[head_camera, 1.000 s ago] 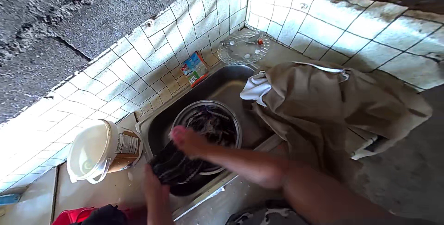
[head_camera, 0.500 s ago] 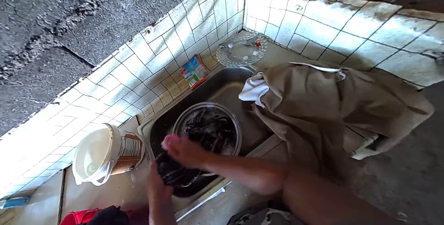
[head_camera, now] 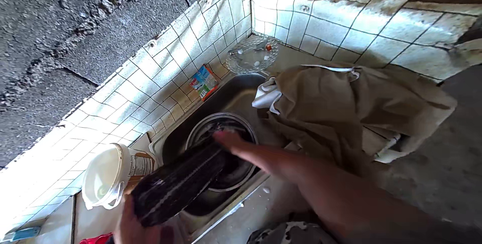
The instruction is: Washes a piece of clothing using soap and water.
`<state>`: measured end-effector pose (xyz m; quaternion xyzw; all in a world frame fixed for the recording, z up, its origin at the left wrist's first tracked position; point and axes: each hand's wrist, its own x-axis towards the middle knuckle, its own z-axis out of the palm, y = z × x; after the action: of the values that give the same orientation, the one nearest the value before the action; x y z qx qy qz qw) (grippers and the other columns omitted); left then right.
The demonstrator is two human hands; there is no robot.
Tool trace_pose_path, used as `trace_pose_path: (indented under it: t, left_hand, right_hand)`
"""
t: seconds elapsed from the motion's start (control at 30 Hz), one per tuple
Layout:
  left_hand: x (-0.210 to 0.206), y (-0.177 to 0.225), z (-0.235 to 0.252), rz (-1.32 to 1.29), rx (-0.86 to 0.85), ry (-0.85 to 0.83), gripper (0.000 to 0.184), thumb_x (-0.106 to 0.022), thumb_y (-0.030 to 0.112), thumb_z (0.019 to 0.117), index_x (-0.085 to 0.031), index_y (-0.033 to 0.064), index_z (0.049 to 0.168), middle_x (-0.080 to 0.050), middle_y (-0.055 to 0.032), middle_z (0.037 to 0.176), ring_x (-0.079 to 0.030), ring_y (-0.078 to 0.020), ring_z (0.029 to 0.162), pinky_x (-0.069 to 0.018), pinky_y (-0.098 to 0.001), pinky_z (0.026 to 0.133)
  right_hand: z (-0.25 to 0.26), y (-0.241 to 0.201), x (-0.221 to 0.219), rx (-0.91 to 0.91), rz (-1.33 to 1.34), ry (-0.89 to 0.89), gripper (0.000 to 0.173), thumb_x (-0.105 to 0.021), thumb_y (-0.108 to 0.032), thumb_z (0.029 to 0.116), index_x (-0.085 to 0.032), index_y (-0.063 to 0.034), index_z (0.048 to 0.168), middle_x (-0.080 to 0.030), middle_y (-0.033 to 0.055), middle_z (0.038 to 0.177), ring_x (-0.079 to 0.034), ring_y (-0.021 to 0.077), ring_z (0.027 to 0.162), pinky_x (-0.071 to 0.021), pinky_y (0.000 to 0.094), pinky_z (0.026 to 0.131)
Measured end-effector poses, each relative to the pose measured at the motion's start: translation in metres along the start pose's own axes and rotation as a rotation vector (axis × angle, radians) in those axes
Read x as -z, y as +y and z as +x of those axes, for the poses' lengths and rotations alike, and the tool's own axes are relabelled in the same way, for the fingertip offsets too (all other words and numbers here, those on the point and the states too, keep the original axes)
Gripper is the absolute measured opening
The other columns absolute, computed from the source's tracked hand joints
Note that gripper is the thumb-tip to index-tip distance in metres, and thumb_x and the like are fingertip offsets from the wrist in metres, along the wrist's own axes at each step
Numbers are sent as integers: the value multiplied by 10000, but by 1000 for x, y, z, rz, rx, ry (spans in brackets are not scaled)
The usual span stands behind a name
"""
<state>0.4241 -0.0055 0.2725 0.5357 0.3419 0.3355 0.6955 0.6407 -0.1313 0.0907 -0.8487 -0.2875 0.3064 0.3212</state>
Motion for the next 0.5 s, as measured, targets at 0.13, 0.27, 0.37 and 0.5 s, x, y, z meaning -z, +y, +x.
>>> trace_pose_path:
  t: [0.13,0.27,0.37,0.5]
  left_hand:
    - [31,5,30,-256,-118,-253,674,-219,607,1059,-673,118,1146,-756,-27,1040,-723,-139,997,-617,-381,870]
    - [15,-74,34,88,295,-196,948,41,774,933,-535,105,1280,-721,-40,1017,-699,-162,931,-601,-421,782]
    - [-2,-74,19,64,211,-422,1036,-358,951,776,-570,93,1317,-735,-32,1098,-705,-152,1026,-600,-404,888]
    - [-26,-5,14,-75,-170,-555,807,-555,861,761,-699,187,1181,-754,4,1094,-709,-140,1055,-591,-389,930]
  right_hand:
    - [9,2,74,49,-16,-94,497,-414,-373,1109,-481,-118,1531,-570,260,1429,-538,440,1334,-402,639,1107]
    - [-21,0,112,144,350,-177,542,-628,-319,1033,-492,-114,1516,-578,213,1432,-575,363,1291,-429,564,1100]
    - [-45,8,112,146,36,-413,681,-710,-386,971,-467,-94,1535,-581,271,1400,-560,429,1291,-395,636,1096]
    - [-51,9,88,92,-248,-555,857,-771,-397,921,-350,-69,1591,-491,306,1486,-449,500,1392,-330,720,1101]
